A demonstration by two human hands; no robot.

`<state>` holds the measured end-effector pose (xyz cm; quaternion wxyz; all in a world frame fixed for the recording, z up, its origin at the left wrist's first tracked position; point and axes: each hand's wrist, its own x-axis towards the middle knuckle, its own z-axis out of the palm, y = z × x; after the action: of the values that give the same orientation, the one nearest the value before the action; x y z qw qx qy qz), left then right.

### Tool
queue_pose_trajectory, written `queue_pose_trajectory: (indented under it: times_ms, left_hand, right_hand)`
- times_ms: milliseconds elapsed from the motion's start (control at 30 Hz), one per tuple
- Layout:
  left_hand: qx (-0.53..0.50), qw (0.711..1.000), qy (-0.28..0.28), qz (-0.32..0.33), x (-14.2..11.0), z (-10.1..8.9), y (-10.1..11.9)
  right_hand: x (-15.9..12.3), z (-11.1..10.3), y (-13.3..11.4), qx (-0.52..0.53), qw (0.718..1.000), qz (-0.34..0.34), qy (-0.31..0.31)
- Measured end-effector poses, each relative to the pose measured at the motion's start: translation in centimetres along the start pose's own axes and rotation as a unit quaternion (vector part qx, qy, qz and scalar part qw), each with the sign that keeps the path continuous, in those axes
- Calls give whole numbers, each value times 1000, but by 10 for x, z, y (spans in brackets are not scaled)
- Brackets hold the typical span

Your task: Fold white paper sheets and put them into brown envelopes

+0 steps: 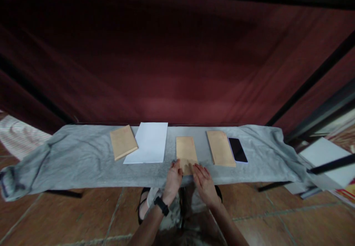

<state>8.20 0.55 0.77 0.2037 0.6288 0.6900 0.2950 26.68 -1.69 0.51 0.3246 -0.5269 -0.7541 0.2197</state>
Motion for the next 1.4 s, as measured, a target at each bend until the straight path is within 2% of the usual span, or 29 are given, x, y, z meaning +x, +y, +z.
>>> queue_pose_trajectory:
  times_ms: [67, 133, 267, 333, 433, 567, 733, 900, 1133, 1400]
  left_hand:
    - [78, 997, 5, 11, -5, -1, 6]
    - [142, 989, 15, 40, -4, 1, 13]
    - [181, 969, -26, 165, 19, 16, 24]
    - [187, 961, -58, 196, 38, 26, 26]
    - [198, 955, -81, 203, 69, 39, 26]
    - [196, 955, -85, 206, 104, 45, 28]
    - [196, 959, -85, 189, 126, 48, 33]
    - [196, 953, -101, 210, 120, 45, 31]
    - [183, 935, -127, 275, 83, 32, 19]
    - [156, 940, -144, 267, 41, 21, 14]
  right_hand:
    - [-6, 2, 6, -140, 986, -86, -10]
    - [-10, 6, 11, -200, 973, -111, -23]
    - [-10, 15, 17, -211, 972, -103, -19]
    - [-9, 16, 18, -214, 972, -100, -15]
    - [-8, 15, 17, -217, 972, -92, -16]
    - [-7, 11, 10, -214, 973, -83, -19]
    - [-6, 9, 4, -220, 972, -80, -17]
    - [-7, 10, 7, -209, 975, -78, -15]
    - [-10, 14, 12, -200, 977, -73, -11]
    - [-13, 20, 16, -224, 972, -65, -13]
